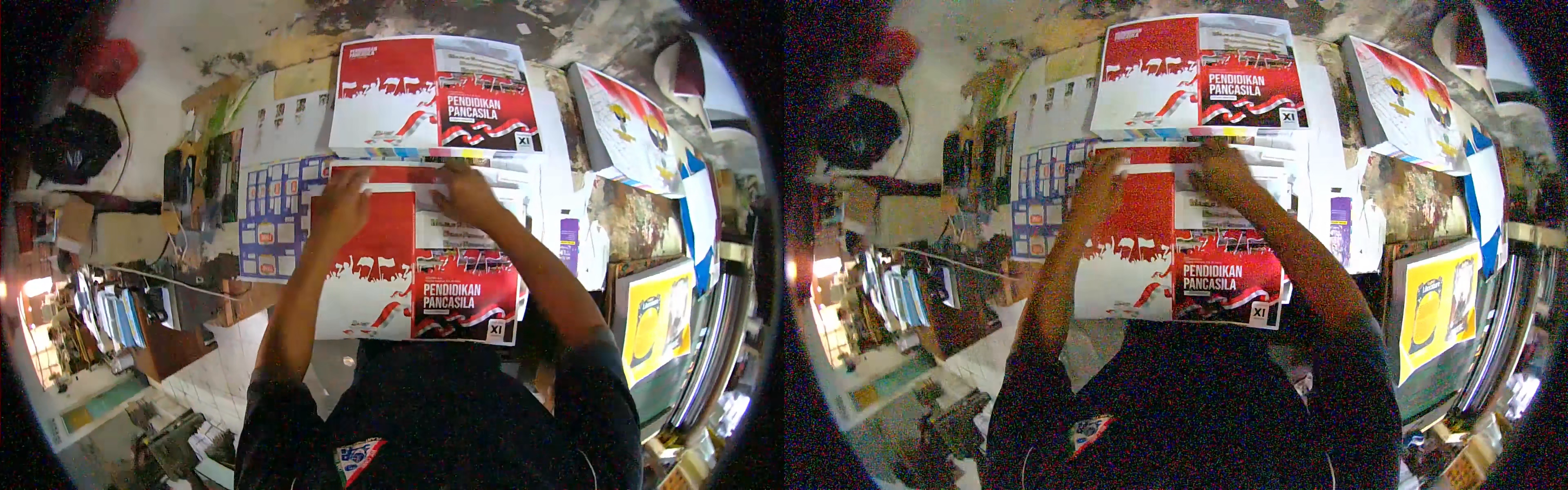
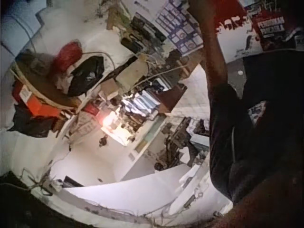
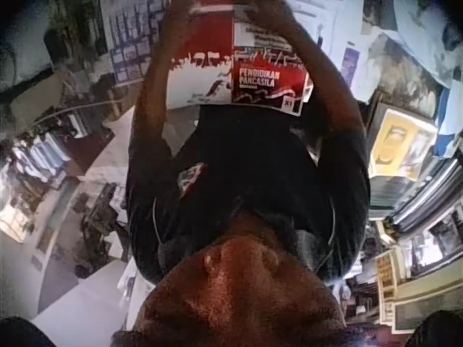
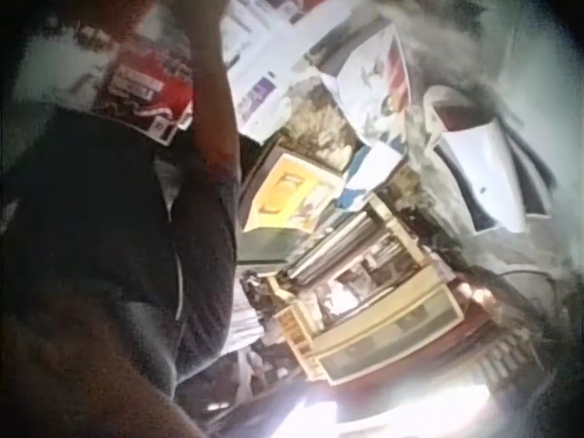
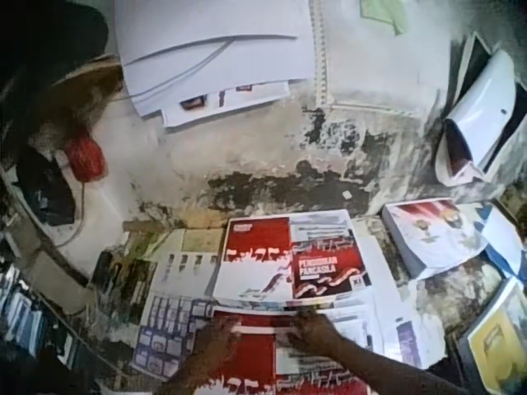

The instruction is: The person stacks and aligns textbooks by hand on a table, moves aligned stacks to a large machine, and places paper stacks onto a pallet.

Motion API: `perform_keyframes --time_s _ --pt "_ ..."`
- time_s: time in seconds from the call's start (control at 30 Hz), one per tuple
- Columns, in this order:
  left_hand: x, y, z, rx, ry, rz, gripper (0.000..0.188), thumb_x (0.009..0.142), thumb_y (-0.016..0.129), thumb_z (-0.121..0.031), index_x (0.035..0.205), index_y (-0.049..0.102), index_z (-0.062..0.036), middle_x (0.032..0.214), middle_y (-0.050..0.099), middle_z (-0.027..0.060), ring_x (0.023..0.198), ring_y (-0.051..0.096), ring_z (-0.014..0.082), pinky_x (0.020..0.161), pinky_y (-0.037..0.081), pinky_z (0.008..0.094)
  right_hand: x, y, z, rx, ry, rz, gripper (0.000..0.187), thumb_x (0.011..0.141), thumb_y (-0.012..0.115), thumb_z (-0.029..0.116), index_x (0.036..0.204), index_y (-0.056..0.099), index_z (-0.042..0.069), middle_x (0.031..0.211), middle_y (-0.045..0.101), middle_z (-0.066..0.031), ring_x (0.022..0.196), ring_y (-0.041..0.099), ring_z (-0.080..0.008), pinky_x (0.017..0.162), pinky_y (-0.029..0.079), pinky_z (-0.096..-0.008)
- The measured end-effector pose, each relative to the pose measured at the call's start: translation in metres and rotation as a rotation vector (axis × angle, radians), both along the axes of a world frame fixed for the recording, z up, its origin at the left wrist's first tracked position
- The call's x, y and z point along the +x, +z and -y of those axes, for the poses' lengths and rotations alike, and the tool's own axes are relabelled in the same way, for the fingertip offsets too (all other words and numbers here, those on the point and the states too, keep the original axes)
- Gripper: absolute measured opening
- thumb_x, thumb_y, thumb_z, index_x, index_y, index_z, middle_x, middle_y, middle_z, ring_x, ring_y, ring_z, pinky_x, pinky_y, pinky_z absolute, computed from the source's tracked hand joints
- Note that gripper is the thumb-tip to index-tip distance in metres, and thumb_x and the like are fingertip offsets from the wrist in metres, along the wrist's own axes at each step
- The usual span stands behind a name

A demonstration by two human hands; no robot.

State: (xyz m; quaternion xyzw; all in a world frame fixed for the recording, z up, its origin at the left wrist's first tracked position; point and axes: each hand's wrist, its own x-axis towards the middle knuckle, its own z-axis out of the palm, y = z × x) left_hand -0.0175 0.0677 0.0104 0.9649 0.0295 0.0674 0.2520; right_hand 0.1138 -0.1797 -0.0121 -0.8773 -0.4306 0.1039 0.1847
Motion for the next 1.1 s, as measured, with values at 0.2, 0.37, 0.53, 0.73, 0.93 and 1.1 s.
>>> perform_keyframes --time_s 0.2,0.37,0.53,0.73,0.93,1.1 --pt "0.028 -0.046 0.001 0.133 -0.211 0.037 0.026 0.091 0.057 -0.016 0.113 0.065 -0.0056 0.111 0.06 0.0174 0.11 0.055 0.037 0.099 0.044 0.0498 0.004 -0.037 -0.022 0.032 0.043 0.035 0.039 0.08 0.069 0.029 0.111 0.067 0.005 0.121 0.059 -0.0218 0.114 0.055 -0.0421 0.084 0.054 -0.0517" --pt "0.038 -0.032 0.023 0.034 -0.235 0.072 0.024 0.085 0.061 -0.01 0.108 0.066 -0.0069 0.105 0.06 0.0192 0.103 0.057 0.0406 0.091 0.045 0.0513 -0.001 -0.028 -0.017 -0.019 -0.15 -0.02 0.034 0.077 0.07 0.036 0.105 0.072 0.016 0.095 0.069 -0.0206 0.088 0.067 -0.0381 0.075 0.054 -0.0518" --pt "0.02 -0.074 0.002 0.183 -0.211 0.206 0.03 0.094 0.059 -0.022 0.119 0.063 -0.006 0.125 0.056 0.027 0.121 0.049 0.0443 0.104 0.037 0.0546 -0.005 -0.043 -0.035 0.007 -0.149 -0.009 0.035 0.065 0.075 0.031 0.092 0.069 0.011 0.095 0.068 -0.0135 0.09 0.067 -0.033 0.073 0.054 -0.0484" --pt "0.023 -0.038 0.021 0.173 -0.181 -0.029 0.035 0.096 0.054 -0.022 0.124 0.059 -0.0017 0.122 0.055 0.0262 0.119 0.047 0.0468 0.103 0.038 0.0554 -0.007 -0.071 -0.044 0.01 -0.255 -0.023 0.017 0.072 0.07 0.021 0.084 0.069 0.01 0.1 0.067 -0.0106 0.099 0.064 -0.0299 0.074 0.053 -0.0515" --pt "0.028 -0.079 -0.001 0.165 -0.261 0.016 0.034 0.097 0.053 -0.025 0.118 0.064 -0.0003 0.11 0.057 0.022 0.104 0.051 0.0421 0.092 0.04 0.0563 -0.02 -0.043 -0.025 0.05 -0.211 0.035 0.027 0.071 0.071 0.025 0.095 0.068 0.012 0.105 0.064 -0.0074 0.108 0.057 -0.0275 0.08 0.049 -0.0458" --pt "0.02 -0.101 -0.007 0.124 -0.154 0.126 0.036 0.098 0.053 -0.03 0.118 0.065 -0.0026 0.119 0.059 0.0227 0.11 0.053 0.0418 0.098 0.04 0.0542 -0.013 -0.056 -0.043 0.156 -0.193 0.016 0.029 0.071 0.07 0.028 0.092 0.066 0.008 0.101 0.063 -0.0122 0.104 0.058 -0.0307 0.079 0.049 -0.0484"
